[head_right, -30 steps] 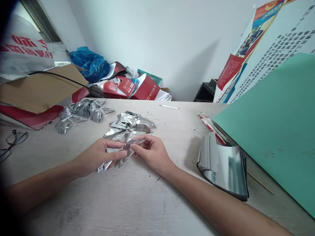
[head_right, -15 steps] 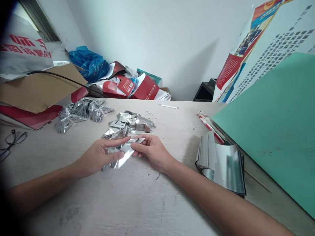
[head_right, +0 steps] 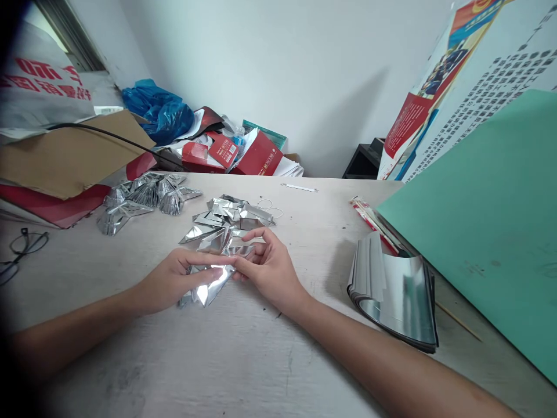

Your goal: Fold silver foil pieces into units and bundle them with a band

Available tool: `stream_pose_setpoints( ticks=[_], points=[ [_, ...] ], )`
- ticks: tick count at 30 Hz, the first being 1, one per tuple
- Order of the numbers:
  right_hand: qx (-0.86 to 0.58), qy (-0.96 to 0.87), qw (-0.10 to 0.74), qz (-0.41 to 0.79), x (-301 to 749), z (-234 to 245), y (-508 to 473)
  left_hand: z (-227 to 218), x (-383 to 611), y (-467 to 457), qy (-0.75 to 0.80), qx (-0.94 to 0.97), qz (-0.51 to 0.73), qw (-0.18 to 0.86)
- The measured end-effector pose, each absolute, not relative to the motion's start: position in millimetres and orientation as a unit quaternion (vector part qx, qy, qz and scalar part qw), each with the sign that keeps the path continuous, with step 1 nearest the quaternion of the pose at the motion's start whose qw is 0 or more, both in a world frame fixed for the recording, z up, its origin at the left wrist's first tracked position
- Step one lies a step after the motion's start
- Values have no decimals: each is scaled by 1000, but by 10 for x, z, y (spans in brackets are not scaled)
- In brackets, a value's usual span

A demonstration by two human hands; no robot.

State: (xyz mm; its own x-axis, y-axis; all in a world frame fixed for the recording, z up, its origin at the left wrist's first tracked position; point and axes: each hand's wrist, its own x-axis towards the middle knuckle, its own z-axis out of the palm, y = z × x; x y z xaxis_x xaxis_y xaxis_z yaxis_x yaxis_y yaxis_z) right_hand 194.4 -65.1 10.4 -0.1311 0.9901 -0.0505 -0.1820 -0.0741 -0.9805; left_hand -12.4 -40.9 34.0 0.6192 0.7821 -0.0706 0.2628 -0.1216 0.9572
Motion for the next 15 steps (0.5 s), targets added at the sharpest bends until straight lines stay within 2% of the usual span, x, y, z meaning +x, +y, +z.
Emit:
stream_pose_setpoints(
  ticks=[10,13,15],
  points=[
    [-425,-537,509,521,1880,89,-716,286,-161,-417,343,728,210,555],
    [-443,-601,503,434,1887,53,-753,293,-159,-420,338,725,210,562],
    [-444,-673,499,318,1925,44,-762,290,-164,-414,336,704,203,591]
  ],
)
